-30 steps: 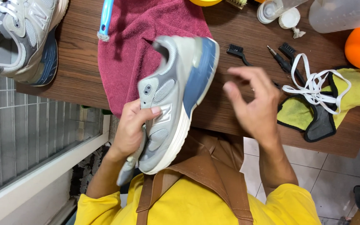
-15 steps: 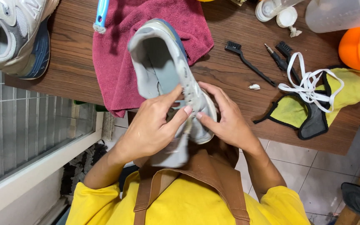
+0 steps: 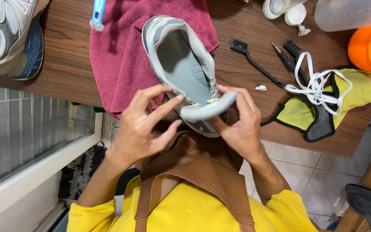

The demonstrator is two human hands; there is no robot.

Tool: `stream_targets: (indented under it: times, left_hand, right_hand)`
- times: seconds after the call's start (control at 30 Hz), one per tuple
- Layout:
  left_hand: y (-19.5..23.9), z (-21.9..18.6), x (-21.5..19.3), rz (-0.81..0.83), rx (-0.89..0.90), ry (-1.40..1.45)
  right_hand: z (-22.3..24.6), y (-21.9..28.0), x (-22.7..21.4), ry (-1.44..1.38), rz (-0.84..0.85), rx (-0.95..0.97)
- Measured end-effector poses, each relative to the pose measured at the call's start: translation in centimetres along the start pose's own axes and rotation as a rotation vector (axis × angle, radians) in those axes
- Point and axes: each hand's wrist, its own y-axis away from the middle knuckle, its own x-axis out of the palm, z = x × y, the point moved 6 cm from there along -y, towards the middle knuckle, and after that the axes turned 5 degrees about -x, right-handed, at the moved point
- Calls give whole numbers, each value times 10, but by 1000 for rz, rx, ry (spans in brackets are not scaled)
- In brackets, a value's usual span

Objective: The person scrubs a grey and blue sneaker with a black brush, focusing on the upper, sides, and sole. They then wipe the shoe with a yellow cloth.

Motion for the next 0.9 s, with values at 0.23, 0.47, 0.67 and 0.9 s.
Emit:
stream_targets:
  times: [0.23,0.47,0.67,0.9]
  left_hand:
    - [-38,1,11,-37,148,-83]
    - [-55,6,16,-17,122,-1]
    - [-41,23,20,-74,54,160]
    - [-30,39,26,-245,-15,389]
  right_hand:
    - [0,13,7,124,-187,5]
    - [-15,41,28,-208,-416,-99]
    - [-3,39,35,269,-400,-318]
    - [12,6,41,389,-364,-349]
